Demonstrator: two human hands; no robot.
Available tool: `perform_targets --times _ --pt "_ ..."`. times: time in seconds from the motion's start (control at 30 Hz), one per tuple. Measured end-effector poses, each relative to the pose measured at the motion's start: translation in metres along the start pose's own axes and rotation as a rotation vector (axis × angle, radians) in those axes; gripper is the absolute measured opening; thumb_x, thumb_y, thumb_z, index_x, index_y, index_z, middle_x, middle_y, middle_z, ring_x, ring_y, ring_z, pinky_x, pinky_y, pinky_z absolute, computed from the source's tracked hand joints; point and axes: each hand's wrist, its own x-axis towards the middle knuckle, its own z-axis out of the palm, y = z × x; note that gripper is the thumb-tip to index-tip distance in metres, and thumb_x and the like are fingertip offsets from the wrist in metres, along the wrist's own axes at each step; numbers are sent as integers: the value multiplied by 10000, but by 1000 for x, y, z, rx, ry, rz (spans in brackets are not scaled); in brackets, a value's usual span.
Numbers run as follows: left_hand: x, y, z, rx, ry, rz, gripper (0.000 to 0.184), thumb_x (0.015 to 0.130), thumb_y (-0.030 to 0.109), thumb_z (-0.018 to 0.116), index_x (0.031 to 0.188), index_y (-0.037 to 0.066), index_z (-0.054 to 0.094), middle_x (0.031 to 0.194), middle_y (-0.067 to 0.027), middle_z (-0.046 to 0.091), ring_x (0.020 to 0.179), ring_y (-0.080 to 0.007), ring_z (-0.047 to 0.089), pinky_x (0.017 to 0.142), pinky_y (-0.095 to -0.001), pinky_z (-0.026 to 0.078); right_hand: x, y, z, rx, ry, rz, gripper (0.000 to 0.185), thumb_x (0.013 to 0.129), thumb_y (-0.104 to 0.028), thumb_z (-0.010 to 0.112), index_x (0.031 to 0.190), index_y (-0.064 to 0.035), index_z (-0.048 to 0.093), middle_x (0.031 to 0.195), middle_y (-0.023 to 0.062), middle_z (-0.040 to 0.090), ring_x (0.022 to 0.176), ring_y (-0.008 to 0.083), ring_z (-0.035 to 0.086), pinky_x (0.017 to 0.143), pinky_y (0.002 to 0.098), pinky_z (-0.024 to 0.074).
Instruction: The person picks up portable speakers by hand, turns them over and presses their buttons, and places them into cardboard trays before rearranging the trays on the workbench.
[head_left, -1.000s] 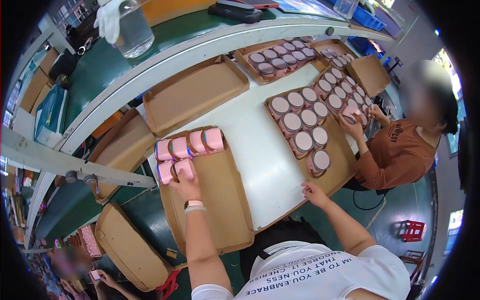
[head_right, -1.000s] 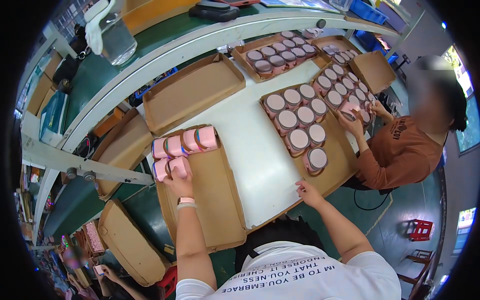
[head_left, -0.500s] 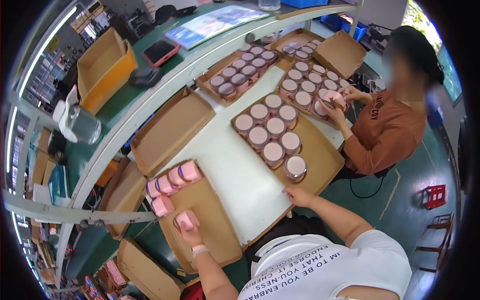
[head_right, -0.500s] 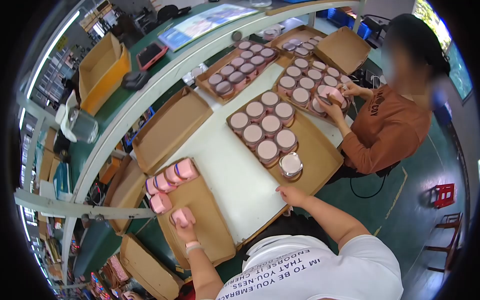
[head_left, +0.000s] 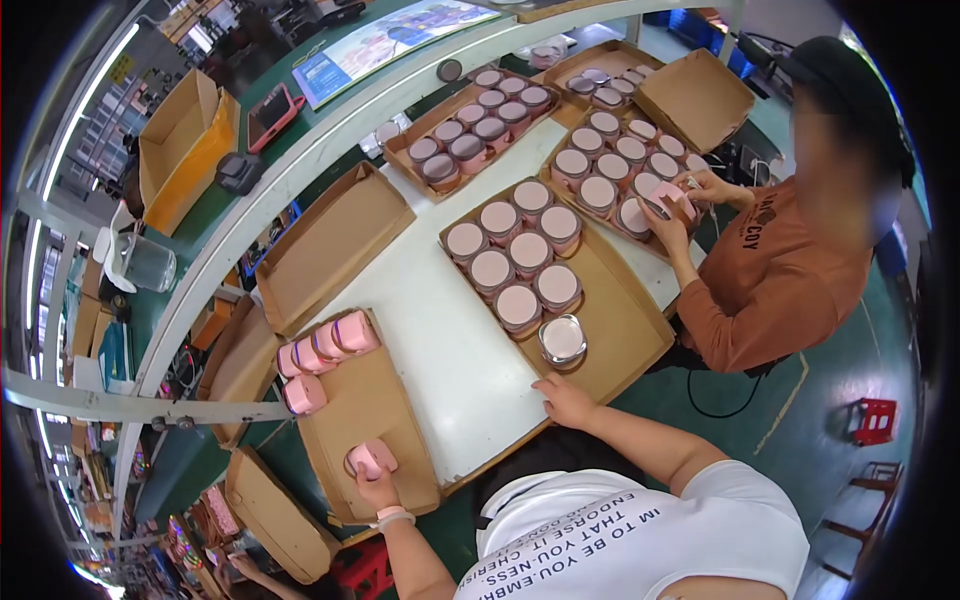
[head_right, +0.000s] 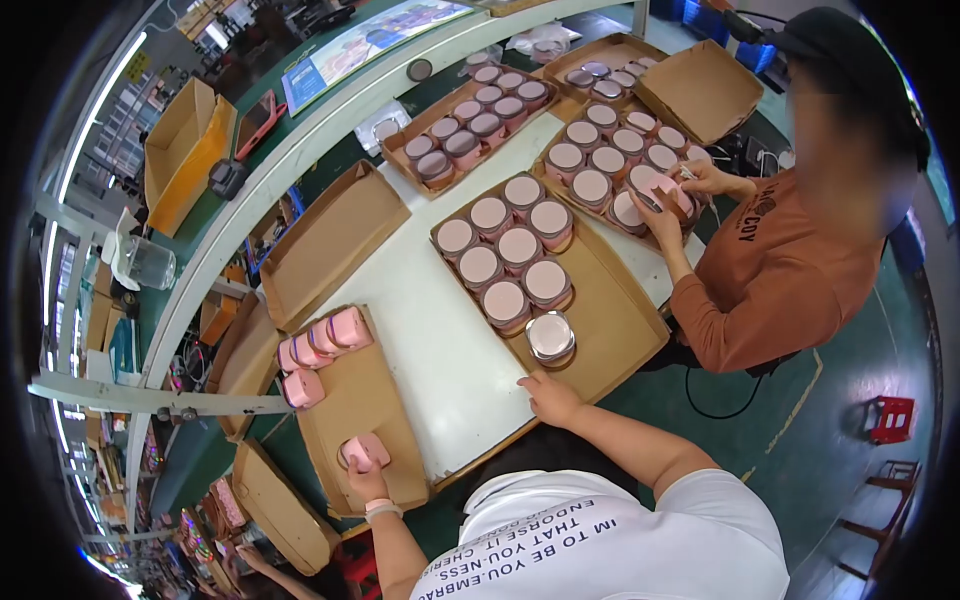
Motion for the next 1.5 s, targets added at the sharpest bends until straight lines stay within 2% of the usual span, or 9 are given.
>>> perform_targets --times 0.13,0.27,0.4,0.47,0.73,1.1,1.33,1.4,1.5 --pt "-17 4 2 -91 -9 -98 571 613 108 767 1142 -13 590 1155 -245 544 1036 -368 546 876 -408 460 -6 15 0 -338 16 -251 476 737 -34 537 1205 -120 516 1017 139 483 933 345 537 793 428 466" --pt "-34 4 13 22 79 -134 561 636 190 762 1157 54 602 1222 -249 515 1067 -381 541 900 -410 453 0 7 2 -343 -24 72 571 729 -35 541 1274 -191 465 1186 152 441 932 357 563 755 432 495" --pt "-34 31 6 87 58 -232 555 641 237 747 1163 107 610 1226 -217 521 1062 -373 545 893 -412 457 26 32 4 -142 -273 -13 578 731 13 491 1265 -209 506 1229 199 451 1015 380 548 858 430 464" --pt "-31 45 -3 142 42 -252 565 636 246 746 1169 119 607 1228 -206 523 1065 -369 544 892 -409 457 40 28 -8 -268 -395 8 866 484 81 732 1259 -246 527 1260 146 448 1081 347 533 879 382 474" --pt "-2 41 -14 158 -60 -163 554 621 245 734 1155 147 619 1211 -203 528 1061 -341 553 896 -403 463 84 2 -11 -348 -258 9 558 739 57 487 1233 -197 545 1276 147 451 1088 342 531 854 385 489" --pt "90 13 -10 -48 -627 604 370 688 -3 608 1030 118 678 1207 -220 529 1059 -353 555 929 -365 443 45 14 -29 -302 -32 11 401 744 -18 540 1143 -54 549 1141 174 529 985 361 559 832 415 476" --pt "110 5 -18 51 -150 235 493 726 7 608 1212 44 535 1292 -247 432 1210 -378 420 1033 -376 332 -6 40 -48 -240 159 101 367 672 -22 637 1037 -14 602 1040 181 572 996 357 533 867 409 447" --pt "99 26 1 -577 1 -257 652 743 78 641 1327 17 357 1355 -282 330 1244 -404 364 1055 -426 296 -9 37 -48 -302 145 74 367 668 -21 636 1034 -18 603 1037 177 571 1000 355 530 873 409 444" --pt "96 43 19 -171 -113 -119 814 703 164 709 1371 45 258 1364 -281 312 1278 -430 289 1066 -467 262 -12 30 -47 -390 98 42 367 663 -18 632 1028 -25 603 1041 170 564 1020 353 515 890 407 434"
